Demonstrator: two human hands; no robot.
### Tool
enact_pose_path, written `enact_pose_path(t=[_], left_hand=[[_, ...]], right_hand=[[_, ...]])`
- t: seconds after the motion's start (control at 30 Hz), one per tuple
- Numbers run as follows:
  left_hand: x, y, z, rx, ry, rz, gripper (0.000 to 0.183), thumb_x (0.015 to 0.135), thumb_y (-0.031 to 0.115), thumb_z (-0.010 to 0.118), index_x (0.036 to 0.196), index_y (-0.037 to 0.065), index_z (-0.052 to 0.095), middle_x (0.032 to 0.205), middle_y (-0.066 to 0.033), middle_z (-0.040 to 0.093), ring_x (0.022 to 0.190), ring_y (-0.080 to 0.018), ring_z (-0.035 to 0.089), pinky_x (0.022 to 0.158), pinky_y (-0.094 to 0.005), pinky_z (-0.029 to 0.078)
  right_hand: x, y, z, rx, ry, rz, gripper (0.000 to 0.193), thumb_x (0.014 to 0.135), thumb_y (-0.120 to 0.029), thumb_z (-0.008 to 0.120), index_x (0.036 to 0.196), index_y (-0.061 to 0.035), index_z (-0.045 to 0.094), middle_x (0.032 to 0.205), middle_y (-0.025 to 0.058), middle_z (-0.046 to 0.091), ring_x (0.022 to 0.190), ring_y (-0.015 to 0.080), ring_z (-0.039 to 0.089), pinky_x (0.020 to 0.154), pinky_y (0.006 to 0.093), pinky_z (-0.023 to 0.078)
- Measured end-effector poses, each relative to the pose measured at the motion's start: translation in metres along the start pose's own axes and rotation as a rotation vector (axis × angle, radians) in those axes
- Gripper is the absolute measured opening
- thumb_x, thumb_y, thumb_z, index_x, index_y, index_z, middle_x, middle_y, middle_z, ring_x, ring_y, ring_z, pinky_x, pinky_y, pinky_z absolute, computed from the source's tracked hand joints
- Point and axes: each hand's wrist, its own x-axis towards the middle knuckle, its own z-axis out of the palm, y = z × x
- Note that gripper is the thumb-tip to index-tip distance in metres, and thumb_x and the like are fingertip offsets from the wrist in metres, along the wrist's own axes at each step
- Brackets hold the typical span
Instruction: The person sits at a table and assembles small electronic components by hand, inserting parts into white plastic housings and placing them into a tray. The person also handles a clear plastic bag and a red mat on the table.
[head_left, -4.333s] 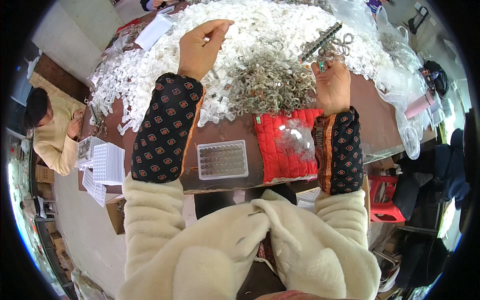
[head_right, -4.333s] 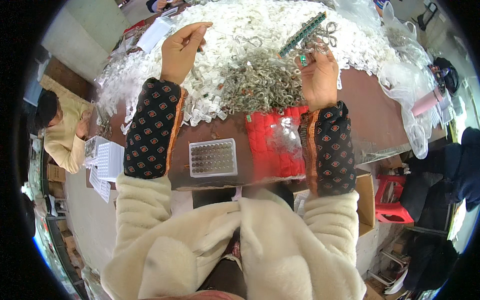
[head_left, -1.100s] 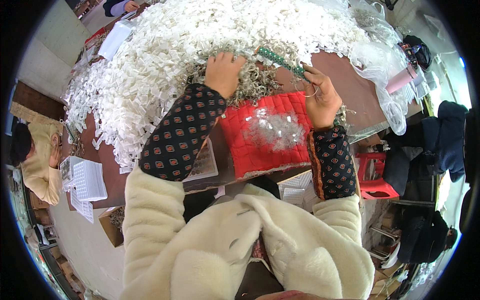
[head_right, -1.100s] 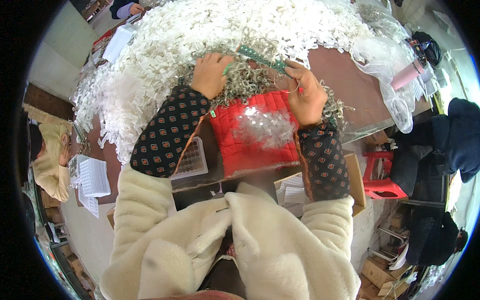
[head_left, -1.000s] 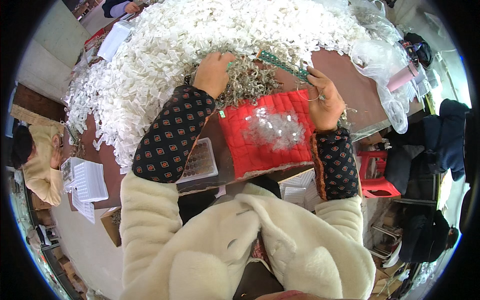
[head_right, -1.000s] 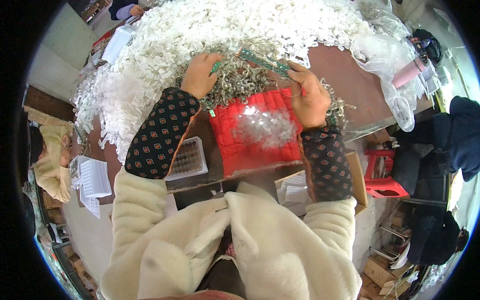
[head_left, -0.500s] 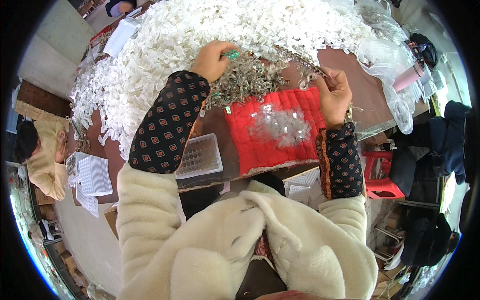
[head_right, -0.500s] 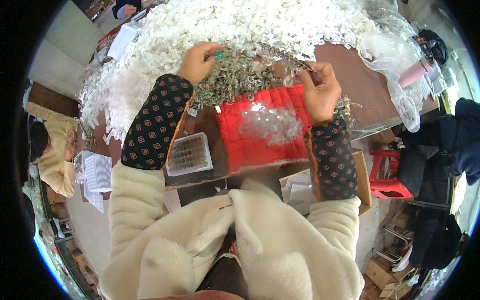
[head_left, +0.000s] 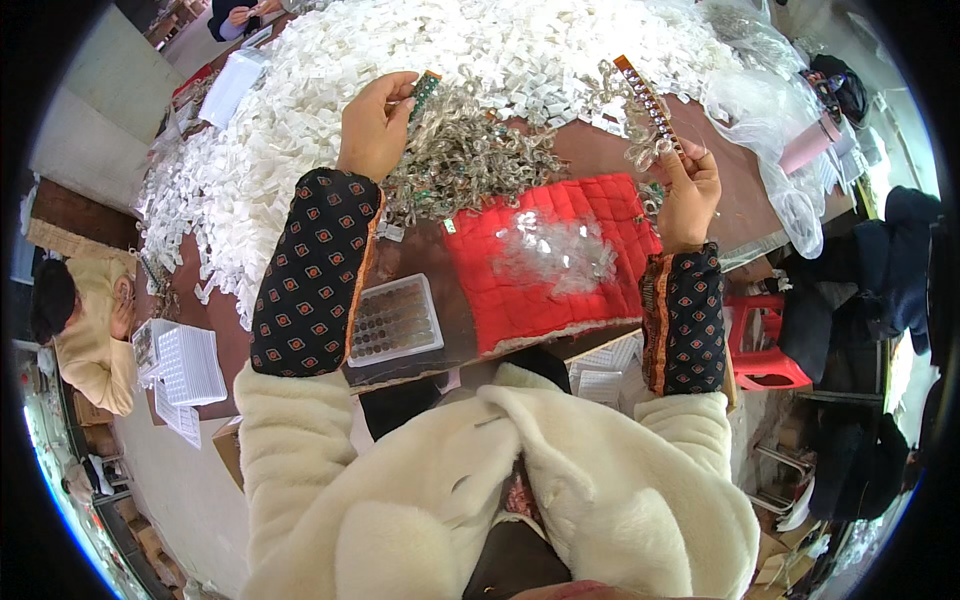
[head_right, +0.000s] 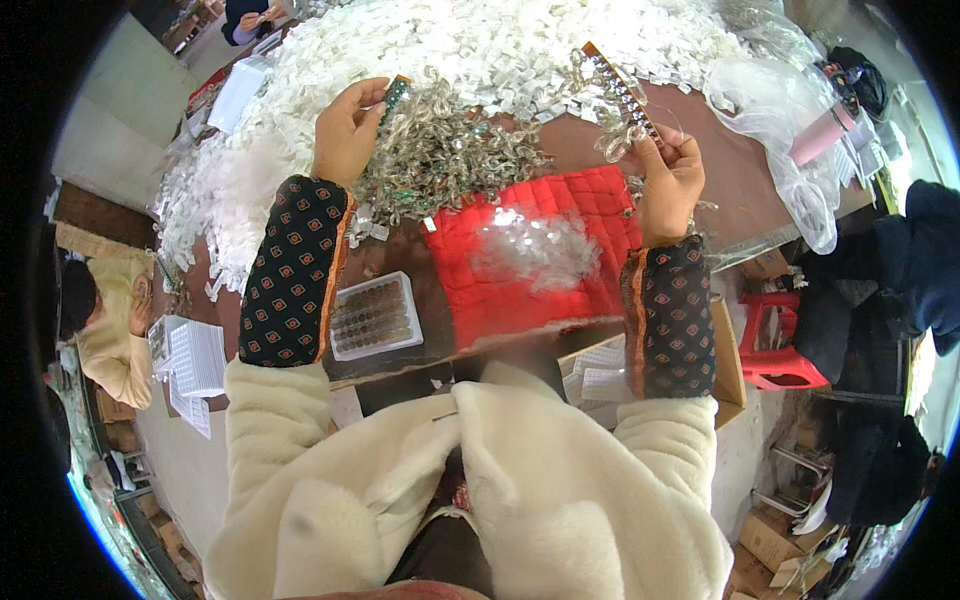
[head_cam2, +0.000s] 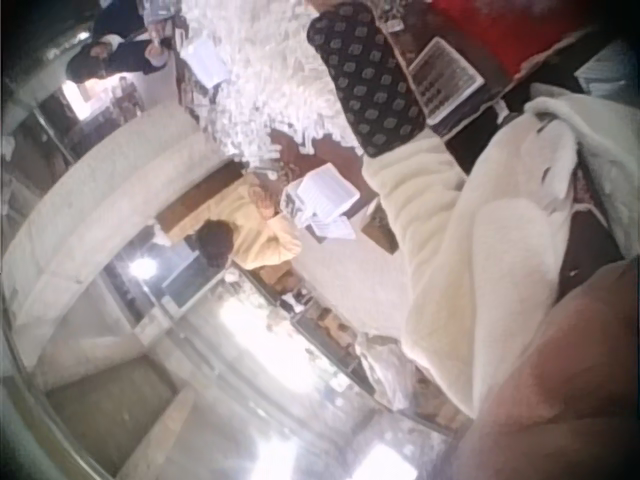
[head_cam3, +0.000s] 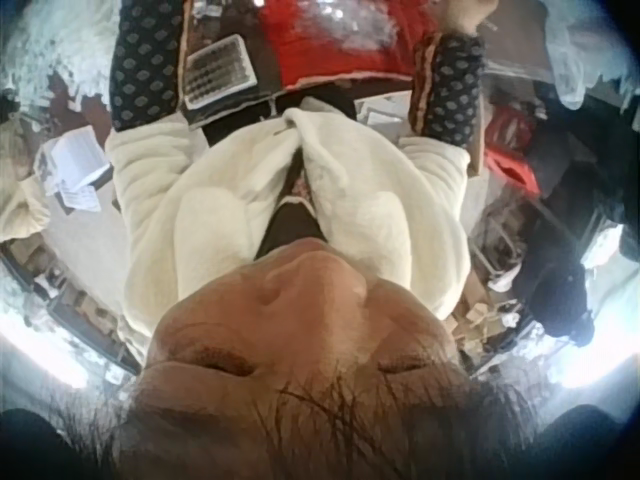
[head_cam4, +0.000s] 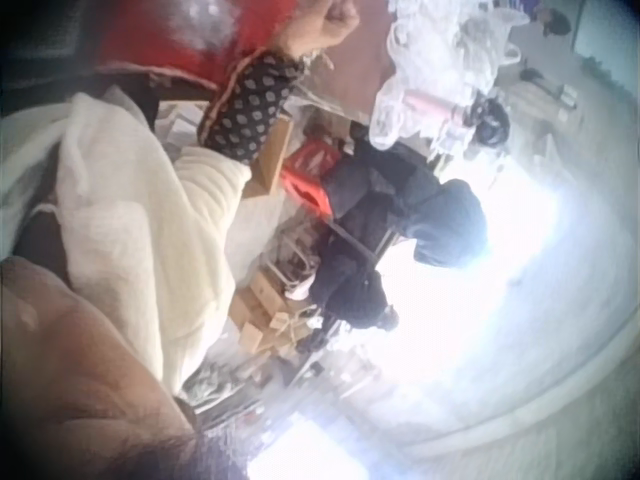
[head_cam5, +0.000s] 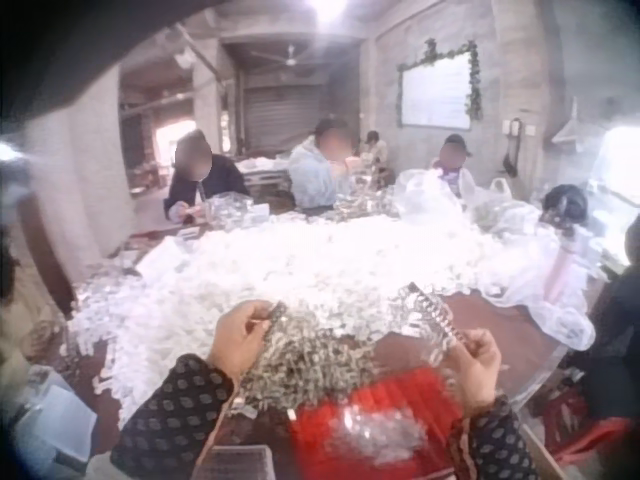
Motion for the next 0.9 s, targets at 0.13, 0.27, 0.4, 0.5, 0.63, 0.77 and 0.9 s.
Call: enact_pose_path(t=[0.13,0.27,0.4,0.5,0.63,0.77,0.9], left_hand=[[-0.002,0.012,-0.002,-0.076,-0.078,0.124,0.034,0.09,-0.005,0.054,0.119,0.008,0.064,0.102,-0.0088,0.066,0.087,-0.0154,0.063,0.079,-0.0266,0.051],[-0.002,0.026,-0.004,-0.234,-0.072,0.056,0.034,0.09,-0.006,0.053,0.12,0.008,0.063,0.105,-0.0044,0.065,0.092,-0.0107,0.061,0.082,-0.0259,0.05],[-0.001,0.045,-0.003,-0.153,0.028,0.241,0.034,0.09,-0.005,0.053,0.118,0.009,0.064,0.103,-0.009,0.064,0.088,-0.0195,0.063,0.079,-0.0287,0.05],[0.002,0.054,-0.001,0.115,0.186,0.404,0.034,0.089,-0.004,0.054,0.118,0.009,0.064,0.101,-0.0118,0.062,0.087,-0.0261,0.062,0.079,-0.0312,0.049],[0.021,0.045,0.0,0.259,0.238,0.457,0.032,0.088,-0.003,0.053,0.116,0.008,0.063,0.099,-0.0132,0.061,0.087,-0.0309,0.061,0.08,-0.034,0.049],[0.032,0.032,-0.01,0.409,0.107,0.355,0.03,0.085,-0.004,0.056,0.112,0.006,0.064,0.097,-0.014,0.058,0.087,-0.0315,0.061,0.079,-0.0379,0.049],[0.042,0.037,-0.035,0.163,0.319,0.404,0.028,0.087,-0.001,0.058,0.113,0.006,0.065,0.094,-0.0111,0.06,0.082,-0.0288,0.062,0.075,-0.0337,0.051]], right_hand=[[-0.003,-0.002,-0.01,0.143,-0.02,0.057,0.014,0.089,0.003,0.06,0.102,0.0033,0.054,0.086,0.0124,0.067,0.069,0.0181,0.066,0.063,0.0301,0.057],[-0.005,-0.01,-0.013,0.163,0.003,0.024,0.015,0.089,0.003,0.06,0.103,0.0033,0.054,0.086,0.012,0.067,0.07,0.0177,0.066,0.063,0.0301,0.057],[-0.01,-0.02,-0.007,0.072,-0.01,-0.122,0.016,0.088,0.004,0.062,0.102,0.0022,0.055,0.088,0.0113,0.068,0.07,0.016,0.066,0.063,0.0279,0.056],[-0.014,-0.027,0.004,-0.105,-0.095,-0.197,0.015,0.087,0.004,0.063,0.1,0.0005,0.056,0.088,0.0103,0.068,0.071,0.0142,0.065,0.061,0.0257,0.054],[-0.01,-0.035,0.019,-0.088,-0.06,-0.112,0.013,0.088,0.003,0.063,0.098,0.0009,0.055,0.089,0.0099,0.067,0.075,0.0152,0.066,0.066,0.0262,0.055],[0.0,-0.03,0.037,-0.132,-0.152,-0.012,0.011,0.089,0.003,0.062,0.096,0.0024,0.054,0.088,0.0123,0.067,0.076,0.0177,0.067,0.071,0.0285,0.056],[0.001,-0.032,0.05,0.019,-0.116,-0.078,0.016,0.087,0.006,0.062,0.099,0.004,0.052,0.085,0.0127,0.065,0.076,0.0203,0.068,0.071,0.0301,0.056]])
